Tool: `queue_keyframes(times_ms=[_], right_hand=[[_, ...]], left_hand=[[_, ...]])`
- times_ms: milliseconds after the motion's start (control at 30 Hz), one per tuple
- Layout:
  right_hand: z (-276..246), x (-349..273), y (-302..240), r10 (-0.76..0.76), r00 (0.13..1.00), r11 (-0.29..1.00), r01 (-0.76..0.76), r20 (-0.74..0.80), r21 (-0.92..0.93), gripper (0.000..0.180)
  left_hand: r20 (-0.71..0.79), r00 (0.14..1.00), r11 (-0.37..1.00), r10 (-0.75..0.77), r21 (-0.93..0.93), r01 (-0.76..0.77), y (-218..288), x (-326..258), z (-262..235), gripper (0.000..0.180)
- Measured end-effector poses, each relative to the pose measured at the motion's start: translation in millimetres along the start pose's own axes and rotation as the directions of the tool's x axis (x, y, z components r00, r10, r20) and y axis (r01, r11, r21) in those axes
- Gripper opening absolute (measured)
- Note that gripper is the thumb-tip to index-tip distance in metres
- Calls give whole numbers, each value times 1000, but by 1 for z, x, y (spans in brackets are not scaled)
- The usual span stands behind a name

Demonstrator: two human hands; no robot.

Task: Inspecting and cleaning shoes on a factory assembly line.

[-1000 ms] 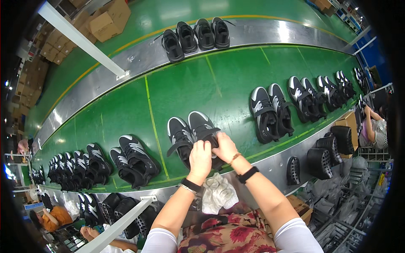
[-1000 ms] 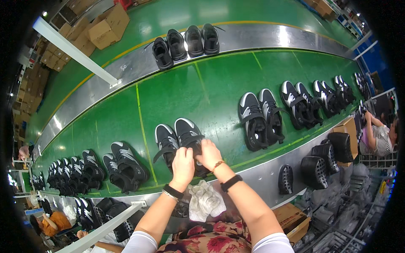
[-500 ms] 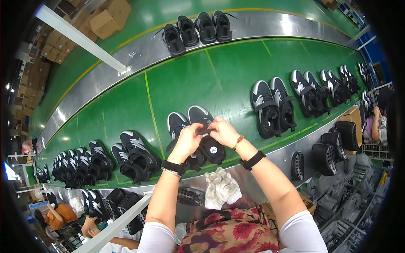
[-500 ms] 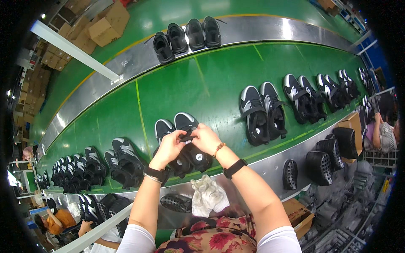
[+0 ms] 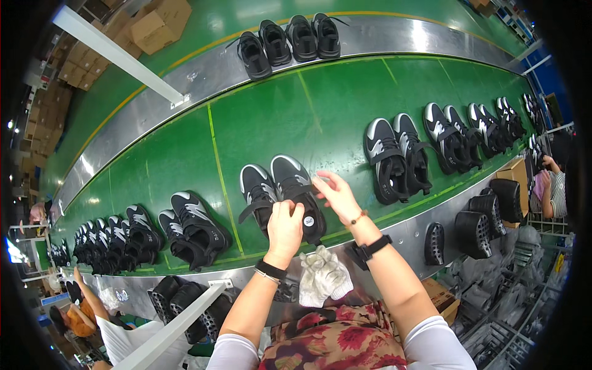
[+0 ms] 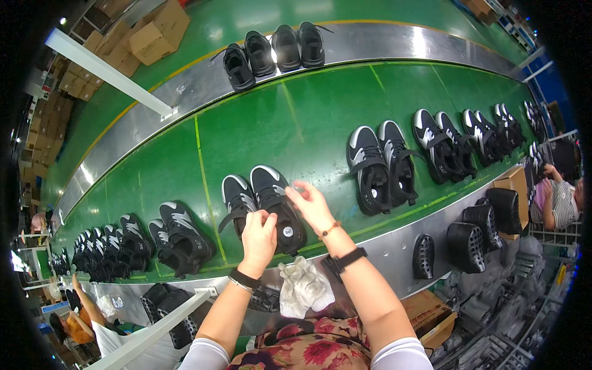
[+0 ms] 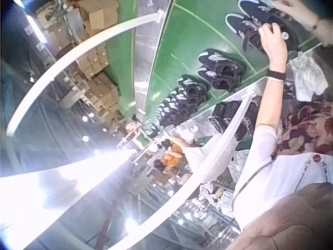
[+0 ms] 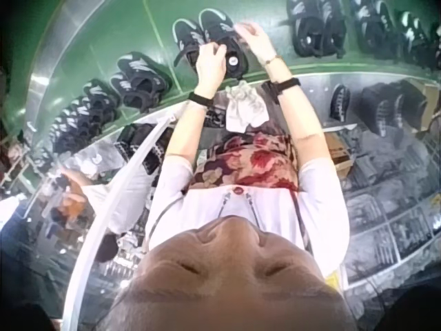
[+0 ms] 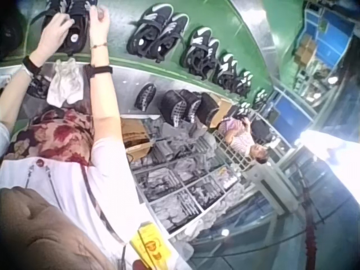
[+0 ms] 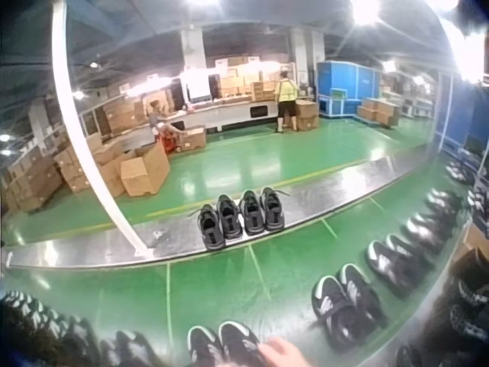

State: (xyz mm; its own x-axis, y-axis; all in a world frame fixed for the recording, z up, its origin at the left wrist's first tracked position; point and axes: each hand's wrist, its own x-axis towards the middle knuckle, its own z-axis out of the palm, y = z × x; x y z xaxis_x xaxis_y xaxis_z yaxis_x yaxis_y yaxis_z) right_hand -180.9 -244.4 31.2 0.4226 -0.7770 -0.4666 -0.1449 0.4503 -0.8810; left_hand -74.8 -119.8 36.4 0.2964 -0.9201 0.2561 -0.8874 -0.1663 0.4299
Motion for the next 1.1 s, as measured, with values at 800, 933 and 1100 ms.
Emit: queue_keyframes(times_ms=[800, 933, 1100], right_hand=[[-14, -16, 73, -262, 962, 802, 168, -84, -573, 13], [4, -95, 19, -396, 877, 642, 475, 271, -601, 4], [30, -173, 87, -192, 670, 205, 742, 717, -638, 37]], left_hand=[[-77, 905, 850, -418, -386, 359, 1, -58, -53, 30], [-62, 785, 768, -616, -271, 581, -15, -146, -61, 24], [-9, 658, 651, -753, -150, 744, -32, -212, -14, 33]])
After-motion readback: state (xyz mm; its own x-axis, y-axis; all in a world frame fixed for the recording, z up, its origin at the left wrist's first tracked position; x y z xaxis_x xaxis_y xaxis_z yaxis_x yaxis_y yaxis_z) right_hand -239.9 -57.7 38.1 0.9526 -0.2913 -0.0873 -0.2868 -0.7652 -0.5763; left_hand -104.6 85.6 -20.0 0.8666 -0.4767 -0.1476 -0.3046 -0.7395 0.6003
